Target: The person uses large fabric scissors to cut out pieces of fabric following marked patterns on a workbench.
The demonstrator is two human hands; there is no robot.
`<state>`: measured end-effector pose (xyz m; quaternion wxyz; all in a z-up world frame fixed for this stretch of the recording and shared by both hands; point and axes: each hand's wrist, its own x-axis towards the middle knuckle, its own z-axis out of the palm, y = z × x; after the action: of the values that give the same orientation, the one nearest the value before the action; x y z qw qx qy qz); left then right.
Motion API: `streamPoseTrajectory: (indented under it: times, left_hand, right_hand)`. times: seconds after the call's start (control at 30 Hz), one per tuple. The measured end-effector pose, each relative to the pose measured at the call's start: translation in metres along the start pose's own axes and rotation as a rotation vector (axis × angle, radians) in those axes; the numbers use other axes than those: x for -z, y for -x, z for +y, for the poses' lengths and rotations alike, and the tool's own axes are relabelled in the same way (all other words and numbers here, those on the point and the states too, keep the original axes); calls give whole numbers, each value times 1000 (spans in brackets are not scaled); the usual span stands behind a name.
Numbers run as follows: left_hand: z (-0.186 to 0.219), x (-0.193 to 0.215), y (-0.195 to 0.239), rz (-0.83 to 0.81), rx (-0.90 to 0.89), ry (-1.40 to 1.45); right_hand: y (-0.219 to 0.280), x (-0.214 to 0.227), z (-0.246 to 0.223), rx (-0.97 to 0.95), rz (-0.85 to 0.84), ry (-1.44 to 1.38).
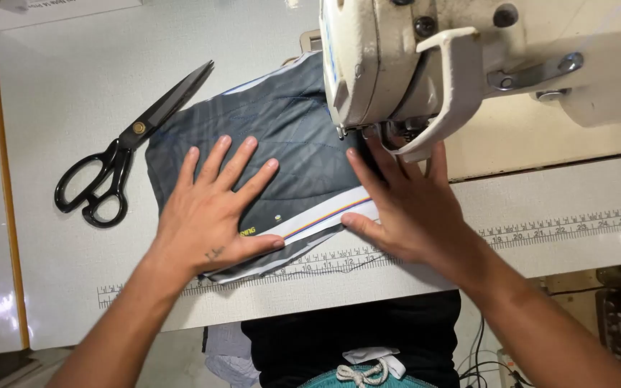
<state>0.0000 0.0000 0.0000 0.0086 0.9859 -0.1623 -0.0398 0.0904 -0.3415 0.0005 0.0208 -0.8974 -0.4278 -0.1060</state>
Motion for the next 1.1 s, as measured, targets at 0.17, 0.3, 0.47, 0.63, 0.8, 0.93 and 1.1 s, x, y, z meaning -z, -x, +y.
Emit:
streamPoseTrajectory:
  times: [0.17,0.3,0.47,0.63,0.8,0.93,1.1]
  left_hand:
    - [31,-2,9,53,102,18]
    - [56,-4,13,77,206,2]
    - [86,-14,15,91,328,-27]
    - [118,-14,14,135,441,-23]
    - [144,-20,13,282,468,-236]
    - [155,-21,17,195,497,-154]
    - [120,21,21,218,306,-87]
  right_hand:
    - [-3,-3,25,126,-27,55]
    - [-5,-5,35,132,-142,42]
    - [-10,5,38,92,-208,-42]
    - [-1,30,11,12,-189,-59]
    - [-2,26,-49,184,-7,-335]
    - [10,-6,-54,151,-70,-141]
    - [15,-7,-52,132,-70,-73]
